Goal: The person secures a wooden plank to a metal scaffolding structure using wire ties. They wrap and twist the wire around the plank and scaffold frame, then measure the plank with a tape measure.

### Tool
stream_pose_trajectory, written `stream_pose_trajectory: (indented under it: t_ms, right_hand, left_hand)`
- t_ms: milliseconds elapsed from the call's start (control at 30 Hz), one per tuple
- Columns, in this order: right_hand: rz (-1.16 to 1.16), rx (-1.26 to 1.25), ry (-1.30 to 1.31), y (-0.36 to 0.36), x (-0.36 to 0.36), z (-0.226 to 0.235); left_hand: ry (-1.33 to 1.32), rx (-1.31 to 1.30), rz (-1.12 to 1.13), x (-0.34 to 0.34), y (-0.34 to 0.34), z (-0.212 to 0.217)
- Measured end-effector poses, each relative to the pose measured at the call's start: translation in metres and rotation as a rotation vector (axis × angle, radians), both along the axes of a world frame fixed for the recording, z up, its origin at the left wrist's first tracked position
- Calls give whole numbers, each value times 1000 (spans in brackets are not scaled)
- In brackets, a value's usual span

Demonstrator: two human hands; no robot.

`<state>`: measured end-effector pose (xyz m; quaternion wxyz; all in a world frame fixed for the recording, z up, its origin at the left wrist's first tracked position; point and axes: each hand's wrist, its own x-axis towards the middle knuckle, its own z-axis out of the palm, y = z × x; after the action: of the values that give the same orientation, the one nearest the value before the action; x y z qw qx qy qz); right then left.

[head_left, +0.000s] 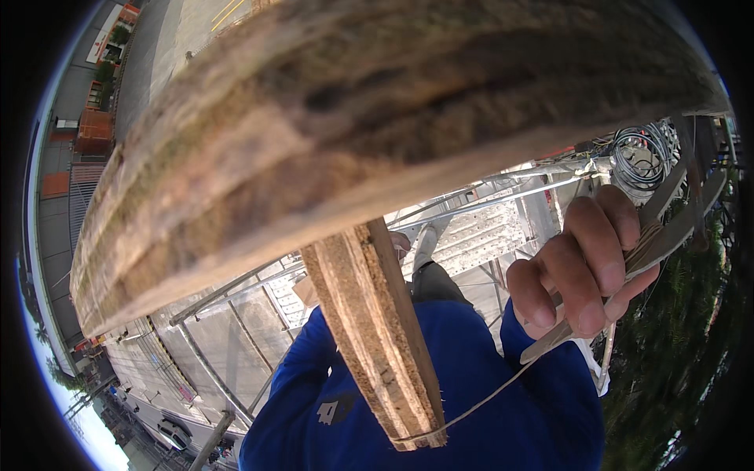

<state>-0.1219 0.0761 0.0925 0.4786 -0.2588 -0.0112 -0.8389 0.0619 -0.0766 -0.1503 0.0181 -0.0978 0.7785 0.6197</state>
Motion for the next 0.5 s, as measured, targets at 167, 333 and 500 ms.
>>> stream_pose_trajectory:
  t_ms: [167, 333, 500]
  right_hand:
    - [-79, 1, -29, -8, -1, -2]
    - [-146, 11, -138, -8, 8, 4]
    - [-265, 48, -305, 46, -51, -21]
  left_hand:
    - [-28, -147, 131, 11, 16, -20]
    - [-25, -256, 354, 19, 38, -28]
    - [-118, -249, 401, 11, 50, -35]
